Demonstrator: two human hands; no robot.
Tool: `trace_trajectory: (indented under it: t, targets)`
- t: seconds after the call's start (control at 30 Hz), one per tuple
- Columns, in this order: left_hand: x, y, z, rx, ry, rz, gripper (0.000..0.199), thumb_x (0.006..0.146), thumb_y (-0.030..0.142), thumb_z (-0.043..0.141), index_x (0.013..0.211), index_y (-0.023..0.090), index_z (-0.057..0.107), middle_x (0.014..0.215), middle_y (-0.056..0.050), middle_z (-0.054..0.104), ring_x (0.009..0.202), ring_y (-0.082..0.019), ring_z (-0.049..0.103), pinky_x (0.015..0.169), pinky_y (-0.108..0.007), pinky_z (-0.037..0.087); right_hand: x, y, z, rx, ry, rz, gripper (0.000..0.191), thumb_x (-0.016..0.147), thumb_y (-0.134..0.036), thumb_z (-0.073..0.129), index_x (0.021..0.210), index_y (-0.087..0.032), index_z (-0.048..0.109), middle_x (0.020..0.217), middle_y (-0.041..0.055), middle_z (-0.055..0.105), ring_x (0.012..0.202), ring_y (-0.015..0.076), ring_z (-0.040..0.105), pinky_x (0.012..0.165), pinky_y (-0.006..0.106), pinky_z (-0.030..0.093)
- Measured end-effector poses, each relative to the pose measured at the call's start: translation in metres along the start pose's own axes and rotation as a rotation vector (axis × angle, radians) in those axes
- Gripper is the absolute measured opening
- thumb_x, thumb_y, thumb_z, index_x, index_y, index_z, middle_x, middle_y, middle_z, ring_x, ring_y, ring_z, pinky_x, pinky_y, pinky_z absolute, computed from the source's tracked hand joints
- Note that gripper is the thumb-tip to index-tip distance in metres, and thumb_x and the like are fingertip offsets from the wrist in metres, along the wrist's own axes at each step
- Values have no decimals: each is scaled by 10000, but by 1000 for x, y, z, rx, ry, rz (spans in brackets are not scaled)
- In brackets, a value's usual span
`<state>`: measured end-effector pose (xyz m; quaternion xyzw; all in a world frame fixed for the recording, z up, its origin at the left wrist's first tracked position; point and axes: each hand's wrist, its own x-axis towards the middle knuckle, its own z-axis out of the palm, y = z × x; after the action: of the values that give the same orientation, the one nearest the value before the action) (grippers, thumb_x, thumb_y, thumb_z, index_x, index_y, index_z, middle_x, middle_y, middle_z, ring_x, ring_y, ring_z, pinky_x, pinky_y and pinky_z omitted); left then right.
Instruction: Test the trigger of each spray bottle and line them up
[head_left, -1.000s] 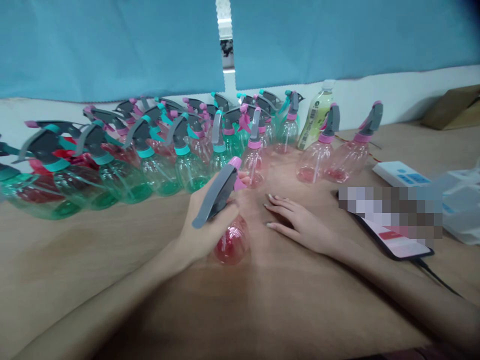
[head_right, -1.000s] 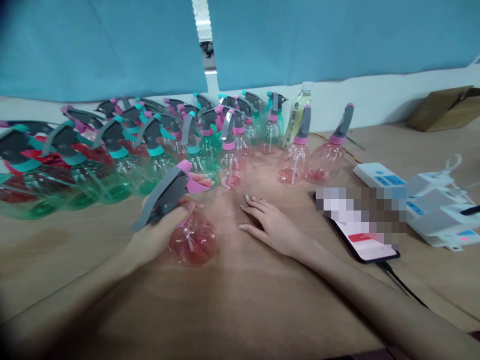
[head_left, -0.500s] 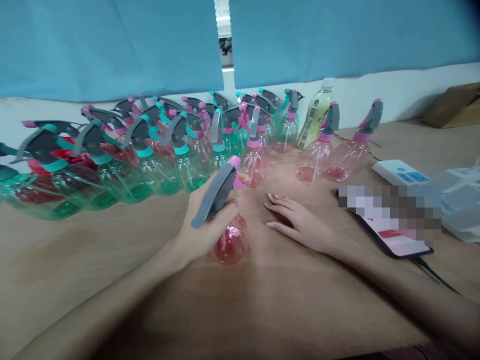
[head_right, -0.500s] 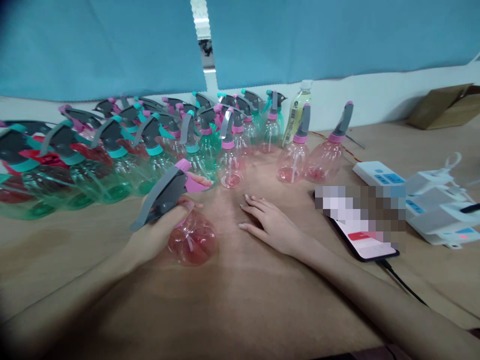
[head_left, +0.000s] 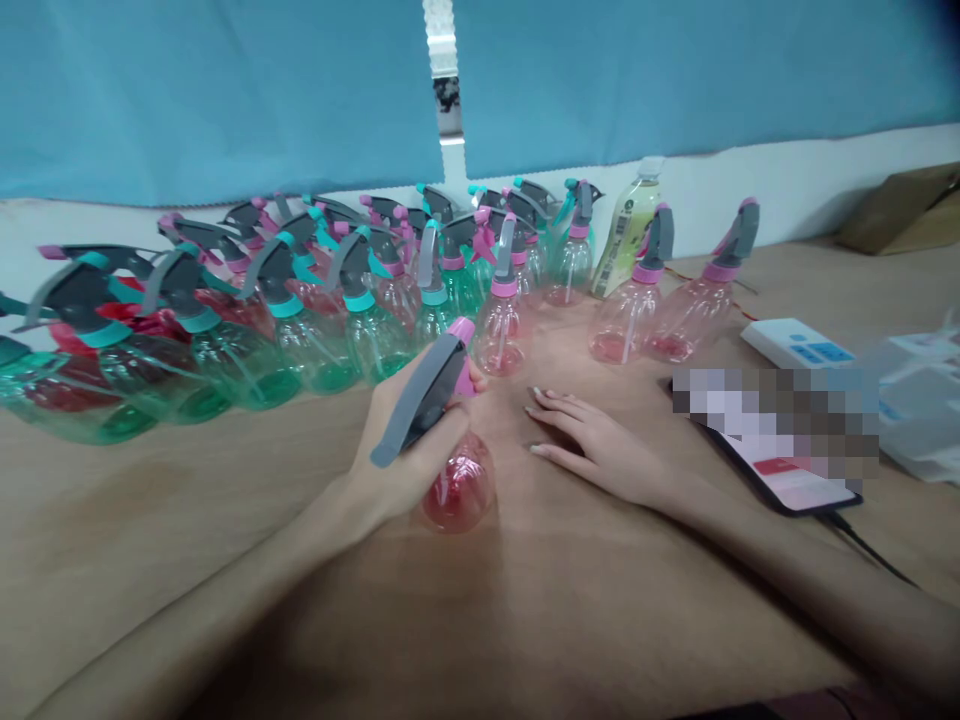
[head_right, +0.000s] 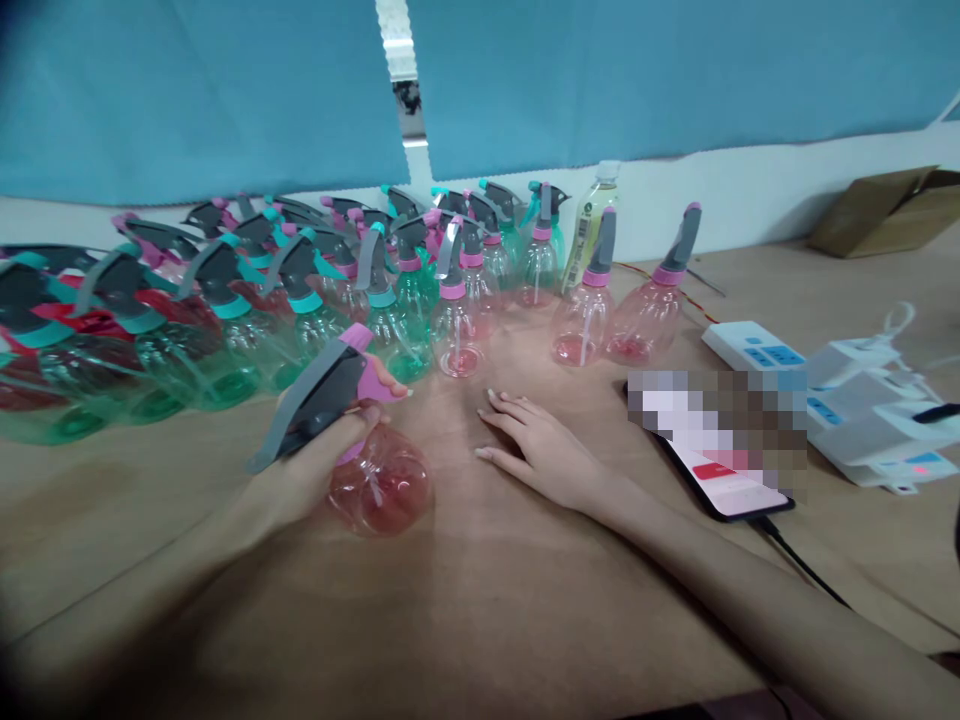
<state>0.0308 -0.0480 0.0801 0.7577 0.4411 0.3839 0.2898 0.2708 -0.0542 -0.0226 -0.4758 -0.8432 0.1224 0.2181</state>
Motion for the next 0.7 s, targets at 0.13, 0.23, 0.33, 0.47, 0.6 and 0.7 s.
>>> trace_trajectory:
  t: [0.13,0.23,0.33,0.47,0.6,0.7]
  targets:
    - [-1,1,0,-80,-21,-28,121,773,184,521,869,236,573,852,-10,650,819,-187,635,790,-323,528,0,1,1,16,20,-7,535,927,-527,433,1338,-196,524,1457,118,445,1369,265,372,1129,508,300]
    - [-1,2,0,-109,-27,-19,107,765,184,532,848,239,572,851,-16,645,831,-192,637,796,-327,532,0,1,1,28,29,-8,528,924,-524,442,1340,-210,524,1458,114,444,1365,272,378,1123,516,309]
    - [-2,0,0,-119,-18,-6,99,770,195,545,851,241,580,851,-15,649,831,-190,638,787,-323,535,0,1,1,24,25,-5,533,923,-523,444,1339,-201,527,1457,118,445,1367,272,374,1128,508,306]
    - [-2,-5,1,-50,2,-37,66,799,260,538,843,241,583,825,-10,647,715,-173,621,657,-304,525,-1,1,1,42,42,-12,512,921,-518,452,1340,-232,526,1461,97,442,1366,279,375,1123,530,306]
    - [-1,-5,3,-6,26,-19,86,768,274,533,843,238,555,810,-4,630,698,-179,611,614,-302,505,-1,2,2,39,38,-11,512,923,-516,451,1342,-231,522,1466,95,435,1370,275,368,1124,529,304]
    - [-1,-3,4,2,42,-25,94,758,247,530,850,241,547,800,0,636,708,-189,627,628,-314,512,-1,1,1,23,24,-7,527,926,-524,440,1338,-207,525,1463,108,437,1372,265,367,1131,513,297]
